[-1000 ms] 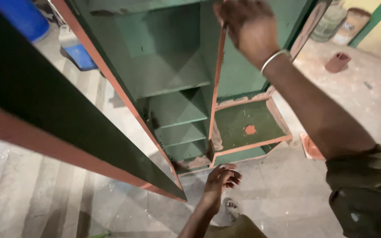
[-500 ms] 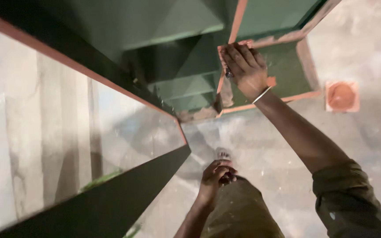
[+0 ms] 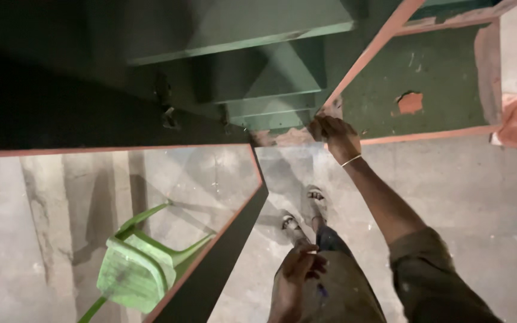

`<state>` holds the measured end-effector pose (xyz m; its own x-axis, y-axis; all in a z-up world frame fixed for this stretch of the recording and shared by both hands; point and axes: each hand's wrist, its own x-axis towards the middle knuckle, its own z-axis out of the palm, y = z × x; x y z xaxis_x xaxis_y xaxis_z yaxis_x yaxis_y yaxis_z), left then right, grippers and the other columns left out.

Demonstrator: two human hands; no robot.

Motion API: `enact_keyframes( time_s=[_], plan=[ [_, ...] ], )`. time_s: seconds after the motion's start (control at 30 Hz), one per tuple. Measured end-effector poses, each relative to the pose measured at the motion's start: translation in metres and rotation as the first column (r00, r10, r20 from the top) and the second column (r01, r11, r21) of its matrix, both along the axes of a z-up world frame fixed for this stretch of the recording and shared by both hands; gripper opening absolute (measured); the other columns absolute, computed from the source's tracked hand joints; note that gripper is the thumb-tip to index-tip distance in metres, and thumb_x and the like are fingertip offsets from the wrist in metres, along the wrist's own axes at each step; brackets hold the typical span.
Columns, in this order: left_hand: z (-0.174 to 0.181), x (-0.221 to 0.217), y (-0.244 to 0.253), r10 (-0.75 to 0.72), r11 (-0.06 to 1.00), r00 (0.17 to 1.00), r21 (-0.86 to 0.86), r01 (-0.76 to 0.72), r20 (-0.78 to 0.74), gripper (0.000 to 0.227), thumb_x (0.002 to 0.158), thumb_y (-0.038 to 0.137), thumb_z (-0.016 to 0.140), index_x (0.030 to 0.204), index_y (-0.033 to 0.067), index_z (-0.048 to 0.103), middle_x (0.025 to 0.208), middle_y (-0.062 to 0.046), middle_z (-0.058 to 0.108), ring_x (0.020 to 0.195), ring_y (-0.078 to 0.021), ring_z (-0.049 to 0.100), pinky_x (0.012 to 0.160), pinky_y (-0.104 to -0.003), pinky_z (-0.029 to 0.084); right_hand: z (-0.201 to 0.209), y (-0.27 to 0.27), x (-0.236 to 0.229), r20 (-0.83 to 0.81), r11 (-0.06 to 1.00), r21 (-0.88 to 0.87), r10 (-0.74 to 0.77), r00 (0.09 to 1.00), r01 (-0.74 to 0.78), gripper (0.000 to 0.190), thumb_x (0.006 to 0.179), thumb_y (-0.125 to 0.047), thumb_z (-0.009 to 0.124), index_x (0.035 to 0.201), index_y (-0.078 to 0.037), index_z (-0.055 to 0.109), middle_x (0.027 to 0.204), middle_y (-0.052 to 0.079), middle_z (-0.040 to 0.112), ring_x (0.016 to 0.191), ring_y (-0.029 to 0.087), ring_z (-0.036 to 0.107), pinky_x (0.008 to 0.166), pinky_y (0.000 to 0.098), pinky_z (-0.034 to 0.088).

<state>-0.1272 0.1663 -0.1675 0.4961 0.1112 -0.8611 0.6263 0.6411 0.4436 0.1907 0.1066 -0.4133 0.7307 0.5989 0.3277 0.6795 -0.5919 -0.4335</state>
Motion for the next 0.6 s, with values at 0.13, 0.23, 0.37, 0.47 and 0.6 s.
enact_keyframes(
  time_s=[0.13, 0.23, 0.37, 0.47, 0.6],
  plan=[
    [0.007, -0.010, 0.011, -0.078, 0.992, 0.995, 0.100, 0.071, 0.064, 0.035, 0.100, 0.020, 0.049, 0.125, 0.0007, 0.062, 0.099, -0.012, 0.075, 0.086, -0.0185, 0.068, 0.077, -0.033, 0.052, -0.011, -0.025, -0.043, -0.913, 0.824, 0.223, -0.010, 0.407, 0.520, 0.019, 0.101, -0.010, 0.071, 0.100, 0.007, 0.077, 0.088, 0.015, 0.071, 0.076, 0.020, 0.061, 0.071, 0.0361, 0.048],
    [0.008, -0.025, 0.019, -0.059, 0.992, 0.980, 0.118, 0.037, 0.192, 0.031, 0.101, 0.017, 0.049, 0.125, 0.0005, 0.061, 0.100, -0.011, 0.075, 0.086, -0.0186, 0.067, 0.076, -0.032, 0.052, 0.032, -0.060, -0.084, -0.825, 0.446, 0.366, 0.561, 0.064, 0.817, 0.024, 0.095, -0.006, 0.064, 0.118, -0.001, 0.070, 0.104, 0.003, 0.069, 0.088, 0.010, 0.065, 0.071, 0.0245, 0.049],
    [0.005, -0.046, 0.032, -0.062, 0.990, 0.962, 0.142, 0.025, 0.265, 0.028, 0.099, 0.011, 0.050, 0.123, 0.0014, 0.063, 0.099, -0.010, 0.075, 0.085, -0.0168, 0.066, 0.075, -0.032, 0.051, 0.102, -0.080, -0.124, -0.716, 0.358, 0.457, 0.691, 0.097, 0.814, 0.022, 0.097, -0.005, 0.064, 0.118, 0.000, 0.067, 0.106, 0.003, 0.069, 0.091, 0.011, 0.066, 0.077, 0.0252, 0.052],
    [0.011, -0.066, 0.039, -0.116, 0.983, 0.921, 0.175, 0.053, 0.373, 0.026, 0.101, 0.010, 0.050, 0.122, 0.0031, 0.063, 0.100, -0.009, 0.074, 0.086, -0.0158, 0.067, 0.076, -0.030, 0.052, 0.142, -0.085, -0.158, -0.786, 0.346, 0.405, 0.605, 0.129, 0.846, 0.028, 0.090, -0.005, 0.061, 0.117, 0.001, 0.067, 0.108, 0.003, 0.072, 0.096, 0.012, 0.069, 0.083, 0.0254, 0.056],
    [0.023, -0.107, 0.052, -0.181, 0.974, 0.866, 0.207, 0.092, 0.466, 0.025, 0.103, 0.009, 0.049, 0.123, 0.0047, 0.063, 0.101, -0.009, 0.074, 0.087, -0.0152, 0.066, 0.075, -0.030, 0.051, 0.163, -0.095, -0.203, -0.819, 0.444, 0.484, 0.533, 0.212, 0.754, 0.025, 0.090, -0.004, 0.067, 0.114, 0.003, 0.070, 0.099, 0.004, 0.073, 0.085, 0.014, 0.067, 0.073, 0.0279, 0.052]
  ],
)
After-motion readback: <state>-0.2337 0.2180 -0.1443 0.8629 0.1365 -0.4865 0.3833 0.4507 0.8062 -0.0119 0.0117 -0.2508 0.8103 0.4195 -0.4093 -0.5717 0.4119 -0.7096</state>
